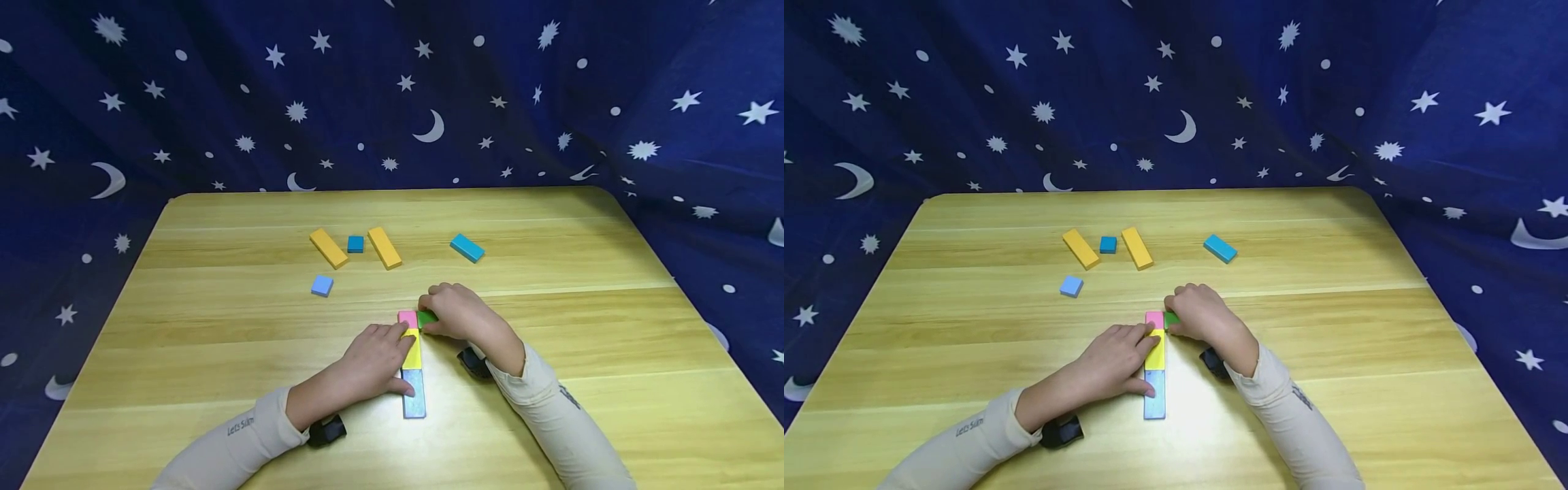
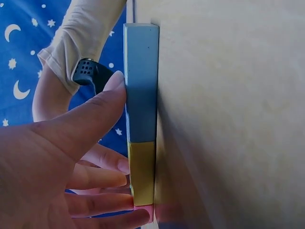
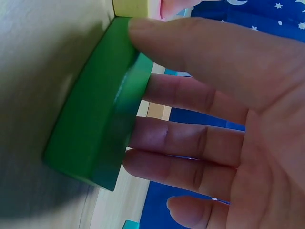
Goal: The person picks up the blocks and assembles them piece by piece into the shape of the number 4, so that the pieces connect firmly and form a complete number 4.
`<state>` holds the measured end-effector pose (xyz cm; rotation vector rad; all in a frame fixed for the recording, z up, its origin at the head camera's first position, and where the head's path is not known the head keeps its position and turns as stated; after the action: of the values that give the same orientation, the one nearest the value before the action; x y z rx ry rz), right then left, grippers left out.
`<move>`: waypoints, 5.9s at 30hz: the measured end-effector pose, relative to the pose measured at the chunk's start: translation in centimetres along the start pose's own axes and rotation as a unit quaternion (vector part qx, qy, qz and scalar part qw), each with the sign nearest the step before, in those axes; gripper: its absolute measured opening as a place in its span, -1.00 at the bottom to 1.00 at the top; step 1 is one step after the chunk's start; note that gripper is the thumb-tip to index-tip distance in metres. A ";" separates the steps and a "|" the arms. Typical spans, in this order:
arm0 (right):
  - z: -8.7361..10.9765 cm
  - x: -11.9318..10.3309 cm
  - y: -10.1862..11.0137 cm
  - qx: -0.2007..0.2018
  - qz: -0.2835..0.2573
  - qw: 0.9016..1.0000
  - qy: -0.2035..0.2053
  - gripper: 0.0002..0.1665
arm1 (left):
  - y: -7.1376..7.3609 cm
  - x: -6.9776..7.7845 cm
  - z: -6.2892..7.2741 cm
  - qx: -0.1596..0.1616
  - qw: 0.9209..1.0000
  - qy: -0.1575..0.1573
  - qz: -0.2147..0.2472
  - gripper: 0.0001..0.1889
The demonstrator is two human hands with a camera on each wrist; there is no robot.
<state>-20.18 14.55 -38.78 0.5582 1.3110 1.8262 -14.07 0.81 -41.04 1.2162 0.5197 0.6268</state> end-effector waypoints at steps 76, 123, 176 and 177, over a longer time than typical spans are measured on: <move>0.1 2.8 0.4 -0.055 -0.116 0.991 0.027 -0.81 | 0.0 -0.6 -1.1 0.022 1.000 -0.012 0.017 -0.07; -0.2 2.6 1.6 -0.070 -0.091 0.993 0.030 -0.71 | 0.4 -0.5 -1.0 0.012 0.999 -0.002 0.030 -0.07; -4.4 1.2 2.6 -0.019 0.048 0.998 0.036 -0.37 | -0.2 -0.3 -1.0 0.028 1.000 -0.005 0.011 -0.08; -4.3 1.2 2.5 -0.017 0.043 0.998 0.039 -0.38 | -0.2 -0.3 -1.0 0.028 1.000 -0.005 0.012 -0.08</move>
<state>-24.90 12.76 -38.13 0.5375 1.3221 1.9553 -14.96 1.26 -41.49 1.2786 0.5173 0.6288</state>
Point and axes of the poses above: each hand's wrist, its own z-axis away from the middle knuckle, its own y-axis out of the back of the hand, x = y × z, the point moved 3 cm from there along -z, towards the middle knuckle, and after that the axes turned 10 degrees about -x, right-handed, at the moved point
